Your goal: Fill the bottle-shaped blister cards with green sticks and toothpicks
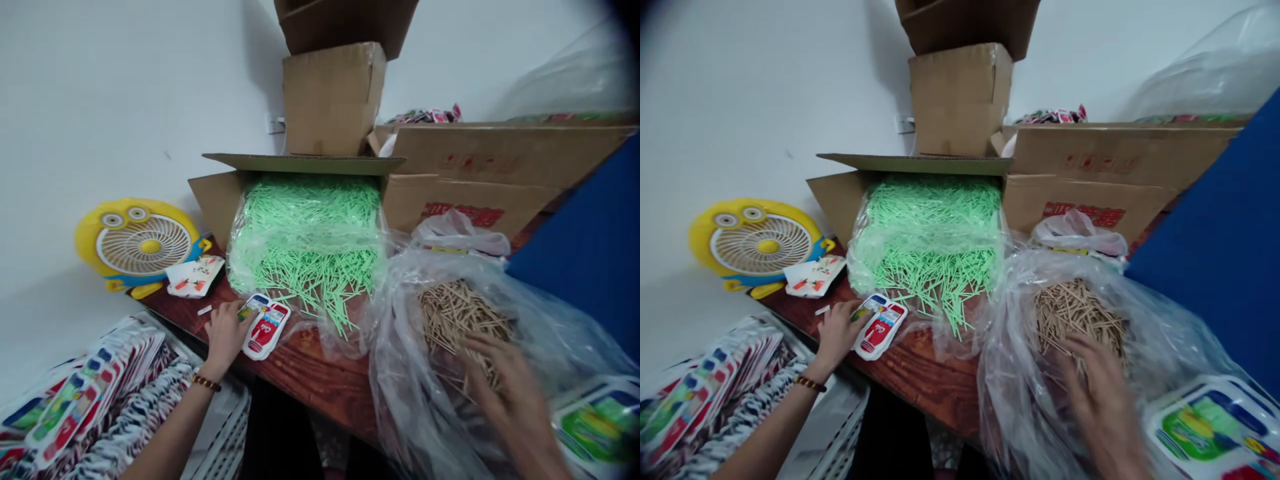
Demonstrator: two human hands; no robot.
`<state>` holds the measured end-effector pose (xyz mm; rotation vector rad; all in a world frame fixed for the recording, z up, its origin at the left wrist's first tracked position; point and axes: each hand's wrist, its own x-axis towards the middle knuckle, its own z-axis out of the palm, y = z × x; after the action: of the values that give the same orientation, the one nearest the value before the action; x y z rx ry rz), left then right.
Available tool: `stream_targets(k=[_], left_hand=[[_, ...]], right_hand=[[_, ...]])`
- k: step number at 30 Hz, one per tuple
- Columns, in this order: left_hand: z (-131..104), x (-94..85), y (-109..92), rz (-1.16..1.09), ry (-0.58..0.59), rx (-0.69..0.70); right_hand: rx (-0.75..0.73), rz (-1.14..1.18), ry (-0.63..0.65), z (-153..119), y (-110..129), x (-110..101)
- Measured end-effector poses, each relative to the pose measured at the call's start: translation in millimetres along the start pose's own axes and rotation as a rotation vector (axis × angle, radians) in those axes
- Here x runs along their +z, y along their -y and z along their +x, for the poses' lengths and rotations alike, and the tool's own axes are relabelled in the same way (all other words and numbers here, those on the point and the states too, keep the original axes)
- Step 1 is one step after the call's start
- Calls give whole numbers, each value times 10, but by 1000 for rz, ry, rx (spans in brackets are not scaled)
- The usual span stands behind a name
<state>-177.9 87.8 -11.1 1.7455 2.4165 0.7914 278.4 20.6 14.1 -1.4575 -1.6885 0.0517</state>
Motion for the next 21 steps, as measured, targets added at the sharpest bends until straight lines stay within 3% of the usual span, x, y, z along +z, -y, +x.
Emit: stream_targets(k=[4,6,9,13,21], left_hand=[[87,102,126,78,53,-63],[112,137,168,83,85,-67],[163,154,215,81,117,-54],[206,162,242,79,147,-29],[233,157,238,82,145,2]], right_hand=[[-231,203,250,428,518,798],[-226,165,411,647,686,1092],[-120,-123,679,915,777,1427],[1,-363,761,1030,751,1672],[125,-551,895,1066,904,1870]])
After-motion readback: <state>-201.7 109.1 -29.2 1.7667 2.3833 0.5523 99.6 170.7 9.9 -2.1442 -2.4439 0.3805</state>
